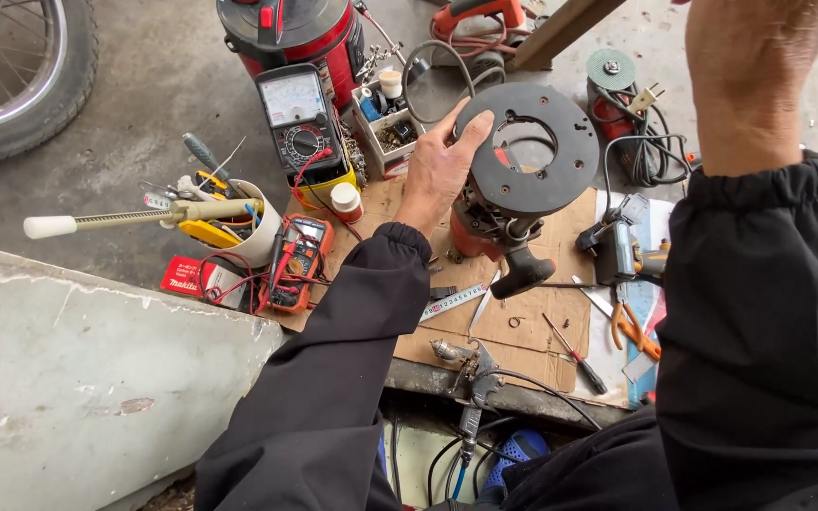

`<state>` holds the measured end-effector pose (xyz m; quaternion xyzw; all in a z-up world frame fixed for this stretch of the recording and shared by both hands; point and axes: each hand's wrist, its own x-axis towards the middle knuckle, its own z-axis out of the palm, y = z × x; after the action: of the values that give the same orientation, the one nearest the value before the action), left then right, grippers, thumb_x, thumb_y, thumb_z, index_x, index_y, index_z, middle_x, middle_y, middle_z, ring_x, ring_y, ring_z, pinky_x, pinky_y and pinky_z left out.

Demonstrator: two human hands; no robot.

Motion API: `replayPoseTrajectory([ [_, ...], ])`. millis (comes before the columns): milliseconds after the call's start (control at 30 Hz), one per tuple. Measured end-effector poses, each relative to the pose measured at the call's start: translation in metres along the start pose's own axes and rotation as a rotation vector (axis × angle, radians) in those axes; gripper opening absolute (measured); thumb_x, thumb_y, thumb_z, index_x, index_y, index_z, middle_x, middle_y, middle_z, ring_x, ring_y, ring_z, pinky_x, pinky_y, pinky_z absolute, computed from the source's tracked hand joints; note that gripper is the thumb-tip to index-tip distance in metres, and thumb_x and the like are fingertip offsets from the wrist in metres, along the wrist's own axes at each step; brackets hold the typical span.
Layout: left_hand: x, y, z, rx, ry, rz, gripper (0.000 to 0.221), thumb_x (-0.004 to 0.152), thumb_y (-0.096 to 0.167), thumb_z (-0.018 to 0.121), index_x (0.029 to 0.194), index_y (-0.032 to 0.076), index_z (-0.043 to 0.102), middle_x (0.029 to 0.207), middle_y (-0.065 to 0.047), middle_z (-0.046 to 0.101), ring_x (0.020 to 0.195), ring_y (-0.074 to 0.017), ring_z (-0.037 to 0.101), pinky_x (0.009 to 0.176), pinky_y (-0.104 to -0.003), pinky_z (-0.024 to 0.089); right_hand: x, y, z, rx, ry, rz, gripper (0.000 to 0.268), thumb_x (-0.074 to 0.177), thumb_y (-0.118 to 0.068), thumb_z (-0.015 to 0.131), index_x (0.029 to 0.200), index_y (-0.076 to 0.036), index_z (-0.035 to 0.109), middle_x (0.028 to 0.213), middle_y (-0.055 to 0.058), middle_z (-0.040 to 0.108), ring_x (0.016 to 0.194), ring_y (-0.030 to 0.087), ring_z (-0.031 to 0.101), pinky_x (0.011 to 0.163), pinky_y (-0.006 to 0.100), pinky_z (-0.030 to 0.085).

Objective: Disassembling and inspecting a router base for repair or cleaning using pliers and other hand tools.

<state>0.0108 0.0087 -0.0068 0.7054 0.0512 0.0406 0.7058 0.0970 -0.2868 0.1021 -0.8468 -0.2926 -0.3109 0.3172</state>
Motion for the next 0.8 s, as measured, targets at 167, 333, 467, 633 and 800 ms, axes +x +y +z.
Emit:
replayPoseTrajectory([
  [167,-0.005,0.003,0.001,0.028,0.015,-0.012,0.079,0.089,0.057,0.065,0.153,0.011,0.067,0.135,-0.007,0.081,0.111,-0.0155,0.076,0.095,-0.026,0.059,-0.019,0.019,-0.033,-0.034,0.025,-0.038,0.037,0.159,-0.004,0.069,0.126,0.008,0.082,0.104,0.015,0.078,0.086,0.022,0.077,0.072,0.032,0.061],
  [333,-0.004,0.002,0.006,-0.012,0.002,0.000,0.077,0.091,0.053,0.066,0.155,0.009,0.065,0.137,-0.008,0.081,0.114,-0.0154,0.076,0.097,-0.026,0.059,-0.038,-0.012,-0.064,-0.076,0.055,-0.073,0.034,0.160,-0.002,0.070,0.131,0.011,0.083,0.112,0.018,0.081,0.092,0.025,0.079,0.080,0.034,0.065],
  [467,-0.003,-0.002,0.005,-0.046,0.007,0.030,0.074,0.092,0.051,0.067,0.153,0.007,0.066,0.134,-0.009,0.081,0.111,-0.0148,0.076,0.095,-0.025,0.060,-0.046,-0.056,-0.060,-0.094,0.072,-0.100,0.031,0.162,0.001,0.071,0.136,0.013,0.083,0.118,0.020,0.083,0.097,0.027,0.080,0.087,0.037,0.067],
  [633,-0.004,-0.005,0.007,-0.064,0.016,0.048,0.078,0.091,0.051,0.068,0.153,0.005,0.065,0.138,-0.010,0.080,0.114,-0.0167,0.076,0.097,-0.025,0.059,-0.049,-0.114,-0.031,-0.110,0.089,-0.134,0.028,0.163,0.003,0.072,0.140,0.015,0.083,0.124,0.023,0.085,0.101,0.030,0.081,0.094,0.039,0.070],
  [800,0.001,-0.008,0.010,-0.087,0.009,0.037,0.077,0.091,0.051,0.069,0.155,0.007,0.064,0.135,-0.011,0.081,0.109,-0.0150,0.077,0.093,-0.025,0.062,-0.050,-0.138,-0.027,0.129,0.002,-0.052,0.011,0.154,0.013,0.067,0.148,0.020,0.062,0.125,0.032,0.075,0.106,0.039,0.080,0.084,0.042,0.070],
])
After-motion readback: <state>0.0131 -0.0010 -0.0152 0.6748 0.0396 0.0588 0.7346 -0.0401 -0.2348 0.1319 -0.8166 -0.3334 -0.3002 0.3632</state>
